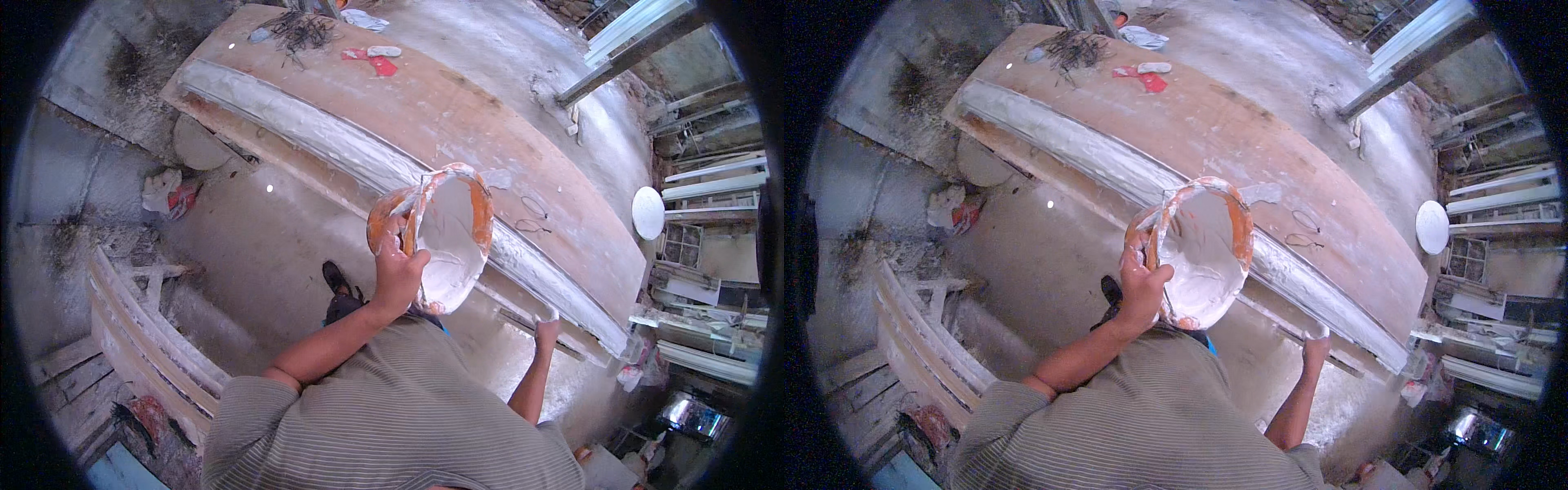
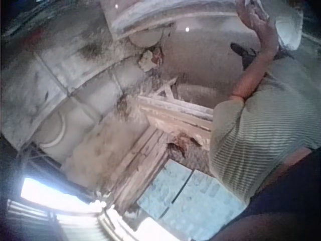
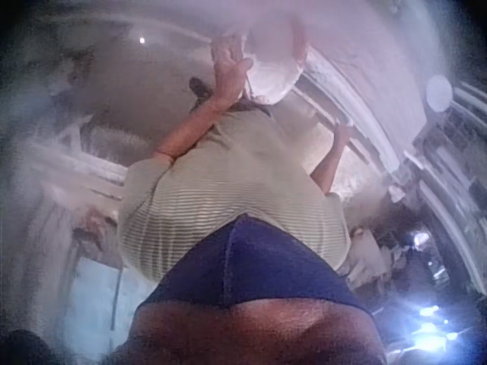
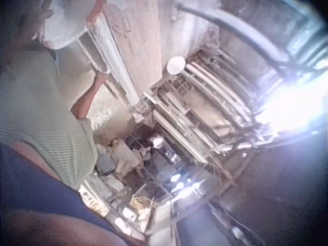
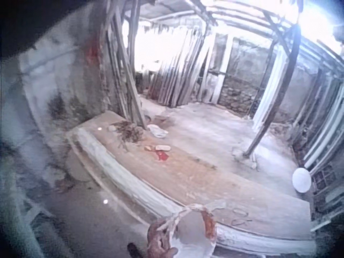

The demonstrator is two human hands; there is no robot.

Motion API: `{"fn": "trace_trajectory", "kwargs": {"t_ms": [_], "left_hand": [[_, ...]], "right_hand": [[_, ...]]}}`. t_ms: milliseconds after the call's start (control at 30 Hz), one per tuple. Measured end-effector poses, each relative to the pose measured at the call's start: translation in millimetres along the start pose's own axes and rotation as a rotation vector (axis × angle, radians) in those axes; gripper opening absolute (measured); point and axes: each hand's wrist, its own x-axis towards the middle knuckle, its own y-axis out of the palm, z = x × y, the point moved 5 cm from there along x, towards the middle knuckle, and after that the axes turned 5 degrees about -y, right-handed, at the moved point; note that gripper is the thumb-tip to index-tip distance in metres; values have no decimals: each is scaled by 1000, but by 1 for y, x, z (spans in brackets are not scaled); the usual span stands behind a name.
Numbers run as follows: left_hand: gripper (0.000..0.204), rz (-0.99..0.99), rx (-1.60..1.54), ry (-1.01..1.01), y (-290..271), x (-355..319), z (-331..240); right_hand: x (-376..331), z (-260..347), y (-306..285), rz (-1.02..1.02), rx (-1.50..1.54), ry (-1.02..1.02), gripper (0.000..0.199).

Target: The person applies a white paste to a long wooden beam using their hands. They repeatedly scoop the paste from a bucket and smooth it along the beam's surface.

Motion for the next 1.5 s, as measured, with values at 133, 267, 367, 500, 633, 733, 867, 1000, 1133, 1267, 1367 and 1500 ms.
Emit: {"fn": "trace_trajectory", "kwargs": {"t_ms": [133,267,367,500,633,733,867,1000,1133,1267,1367,1500], "left_hand": [[39,-5,-73,-24,-6,6,4],[39,40,88,38,-8,8,-1],[41,123,130,33,-8,11,-10],[47,241,134,-48,-4,2,0],[46,235,155,-8,-16,2,6],[34,128,150,65,-42,10,-9],[26,151,175,101,-60,16,-20],[24,224,192,98,-65,17,-24],[23,256,293,241,-71,20,-24],[20,170,314,242,-82,16,-25],[35,103,215,83,-96,20,-5],[61,31,-43,-29,-84,33,4]], "right_hand": [[-5,25,-19,-84,-78,-130,22],[-26,195,-15,84,355,-100,27],[-40,292,56,535,574,-285,31],[-40,334,173,788,913,24,28],[-88,367,193,629,737,-781,33],[-98,420,155,594,41,-1316,30],[-65,401,185,568,-383,-1383,30],[-77,399,202,391,-184,-1359,28],[-125,414,208,576,396,-902,29],[-158,416,213,616,698,-613,29],[-152,427,200,587,756,-616,29],[-118,438,173,488,732,-735,30]]}}
